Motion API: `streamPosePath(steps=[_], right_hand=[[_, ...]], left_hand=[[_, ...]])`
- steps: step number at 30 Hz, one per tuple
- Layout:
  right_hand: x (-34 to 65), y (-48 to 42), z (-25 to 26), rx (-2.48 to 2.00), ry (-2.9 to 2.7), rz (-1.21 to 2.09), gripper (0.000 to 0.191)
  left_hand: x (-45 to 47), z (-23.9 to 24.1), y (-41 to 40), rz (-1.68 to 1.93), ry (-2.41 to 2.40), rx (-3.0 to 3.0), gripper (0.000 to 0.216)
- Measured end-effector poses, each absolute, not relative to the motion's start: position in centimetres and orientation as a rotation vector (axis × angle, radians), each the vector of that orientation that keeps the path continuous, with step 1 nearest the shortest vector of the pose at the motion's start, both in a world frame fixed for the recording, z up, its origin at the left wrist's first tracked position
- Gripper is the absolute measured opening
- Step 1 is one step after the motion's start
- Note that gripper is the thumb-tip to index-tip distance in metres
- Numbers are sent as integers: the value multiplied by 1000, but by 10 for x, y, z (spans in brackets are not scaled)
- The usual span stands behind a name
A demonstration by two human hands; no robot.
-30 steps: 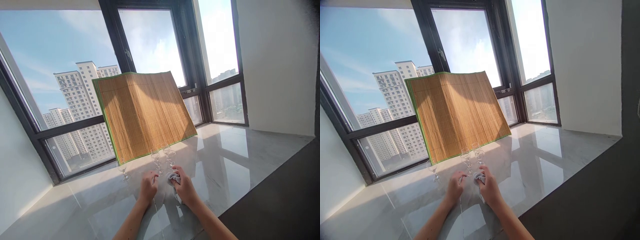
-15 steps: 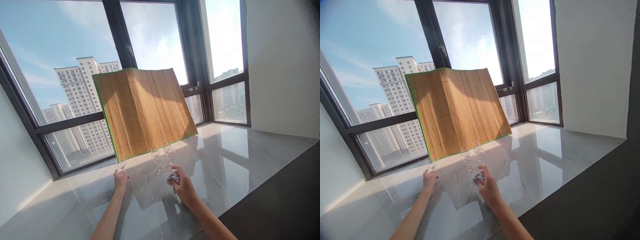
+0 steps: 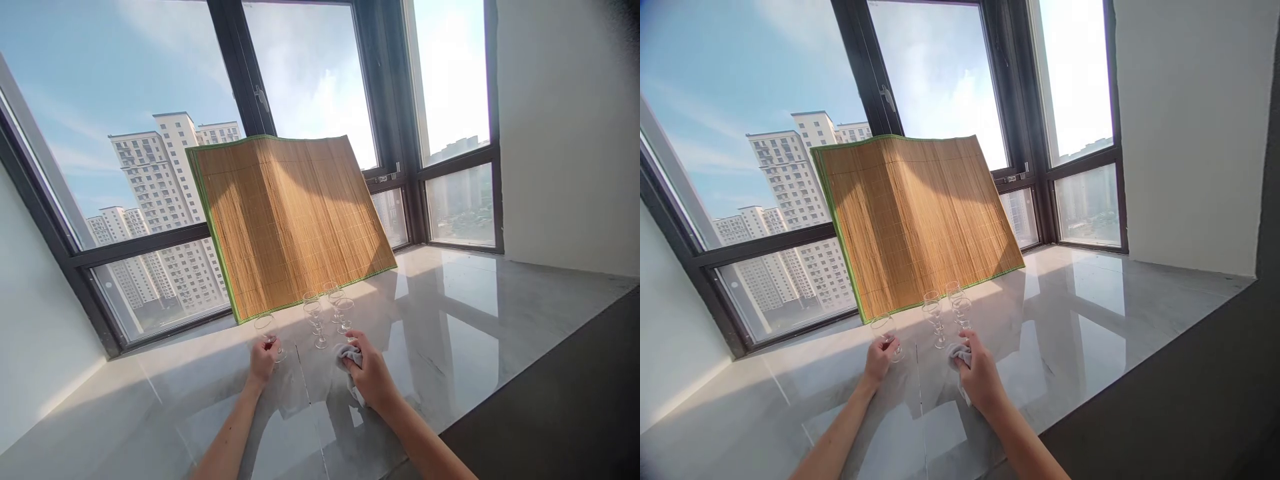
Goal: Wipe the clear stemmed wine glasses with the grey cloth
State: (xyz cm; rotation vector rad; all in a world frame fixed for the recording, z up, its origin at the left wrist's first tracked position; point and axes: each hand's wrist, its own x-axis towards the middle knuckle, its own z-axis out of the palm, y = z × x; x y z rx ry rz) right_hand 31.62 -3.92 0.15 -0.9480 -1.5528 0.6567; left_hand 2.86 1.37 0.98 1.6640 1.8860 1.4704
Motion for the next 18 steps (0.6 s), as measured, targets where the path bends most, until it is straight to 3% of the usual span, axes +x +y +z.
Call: streamPosePath(steps=[10,18], right_hand=[[315,-44,8,-936,-1532,633,34],[315,-46,8,-931,-1529,648,36]], left_hand=[[108,21,-23,1102,1289,1979,48],[104,3,-12,1084,1224,1980,39]])
